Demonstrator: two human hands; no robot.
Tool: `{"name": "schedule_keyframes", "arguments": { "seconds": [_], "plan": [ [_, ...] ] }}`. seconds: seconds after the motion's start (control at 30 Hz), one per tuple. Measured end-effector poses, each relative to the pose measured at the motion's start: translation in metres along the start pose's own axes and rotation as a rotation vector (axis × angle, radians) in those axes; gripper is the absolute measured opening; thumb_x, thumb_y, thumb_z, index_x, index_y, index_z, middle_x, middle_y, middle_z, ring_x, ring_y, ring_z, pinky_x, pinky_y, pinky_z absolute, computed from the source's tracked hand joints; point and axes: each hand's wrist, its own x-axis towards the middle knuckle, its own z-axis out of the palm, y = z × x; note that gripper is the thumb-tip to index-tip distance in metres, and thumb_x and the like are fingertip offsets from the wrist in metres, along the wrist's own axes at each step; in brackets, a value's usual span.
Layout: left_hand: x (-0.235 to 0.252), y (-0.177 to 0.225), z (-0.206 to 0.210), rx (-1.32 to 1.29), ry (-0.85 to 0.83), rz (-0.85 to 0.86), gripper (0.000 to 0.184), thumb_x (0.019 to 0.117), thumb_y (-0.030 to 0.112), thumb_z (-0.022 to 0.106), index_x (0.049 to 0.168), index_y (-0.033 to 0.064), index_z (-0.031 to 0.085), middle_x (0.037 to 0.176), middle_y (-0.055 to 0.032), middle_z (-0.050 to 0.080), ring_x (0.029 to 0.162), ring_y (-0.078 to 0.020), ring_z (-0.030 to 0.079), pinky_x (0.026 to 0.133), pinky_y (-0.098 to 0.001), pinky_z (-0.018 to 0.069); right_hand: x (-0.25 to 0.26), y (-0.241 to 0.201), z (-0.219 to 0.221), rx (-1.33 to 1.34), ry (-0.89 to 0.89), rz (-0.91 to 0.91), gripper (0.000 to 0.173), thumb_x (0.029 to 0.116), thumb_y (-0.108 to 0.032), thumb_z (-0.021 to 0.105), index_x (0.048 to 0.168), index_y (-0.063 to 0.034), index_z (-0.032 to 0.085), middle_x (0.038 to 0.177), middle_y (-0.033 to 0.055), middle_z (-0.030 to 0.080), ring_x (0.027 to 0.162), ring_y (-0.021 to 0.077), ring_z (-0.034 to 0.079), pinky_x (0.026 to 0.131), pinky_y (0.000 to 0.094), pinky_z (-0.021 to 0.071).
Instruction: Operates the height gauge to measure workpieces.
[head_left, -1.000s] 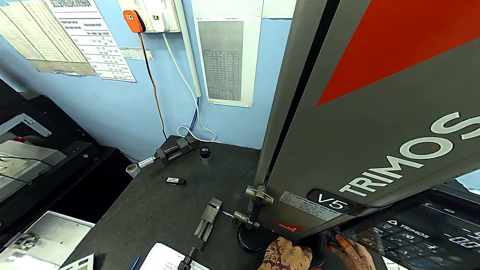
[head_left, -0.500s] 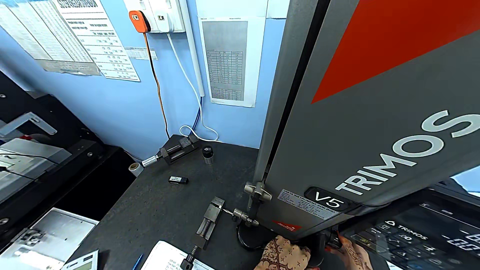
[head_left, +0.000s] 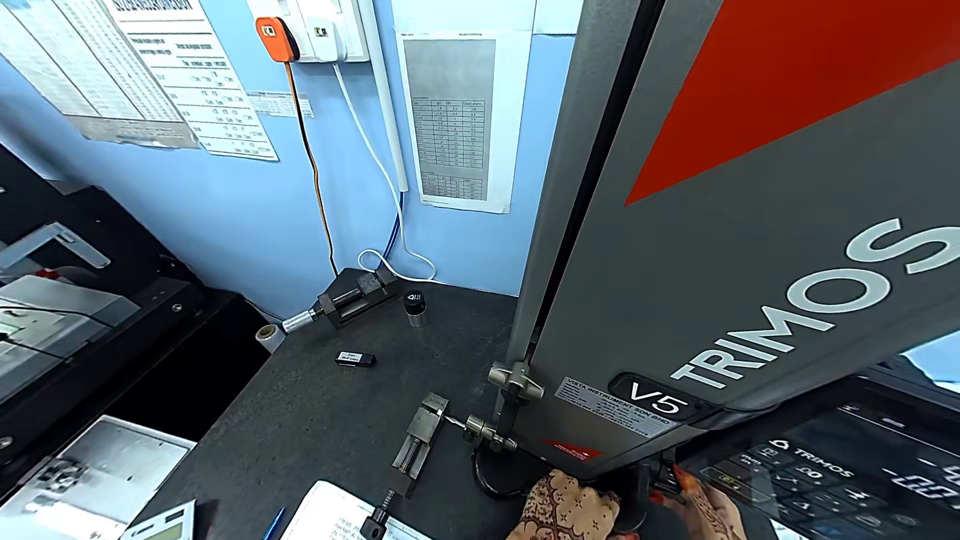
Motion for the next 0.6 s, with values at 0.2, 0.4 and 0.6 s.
{"name": "schedule_keyframes", "arguments": {
  "seconds": [0.2,0.4,0.6],
  "plan": [
    [0.001,0.001,-0.001,0.009,-0.019,-0.001,0.065,0.1079,0.054,0.031,0.138,0.0034,0.059,0.116,-0.0237,0.071,0.106,-0.0434,0.069,0.094,-0.0601,0.0499,0.005,0.002,0.002,-0.058,0.048,0.031,0.026,0.1045,-0.016,0.041,0.123,0.0004,0.051,0.091,-0.0036,0.064,0.073,0.0016,0.066,0.064,0.0227,0.0580],
    [-0.003,-0.005,0.007,0.002,0.140,0.077,0.061,0.1057,0.053,0.041,0.133,0.0037,0.064,0.103,-0.0218,0.073,0.094,-0.0406,0.072,0.083,-0.0567,0.0548,0.012,0.006,-0.003,-0.203,-0.003,-0.023,0.032,0.1055,-0.021,0.039,0.119,0.0046,0.053,0.078,-0.0042,0.055,0.062,0.0010,0.054,0.060,0.0212,0.0491],
    [-0.014,-0.012,0.002,-0.061,0.148,0.013,0.052,0.1019,0.055,0.051,0.125,0.0125,0.072,0.106,-0.0210,0.074,0.098,-0.0430,0.071,0.085,-0.0627,0.0538,0.006,-0.023,0.006,-0.357,0.038,0.051,0.040,0.1089,-0.018,0.039,0.132,0.0118,0.053,0.107,0.0177,0.064,0.086,0.0139,0.061,0.079,0.0327,0.0530]
  ]
}}
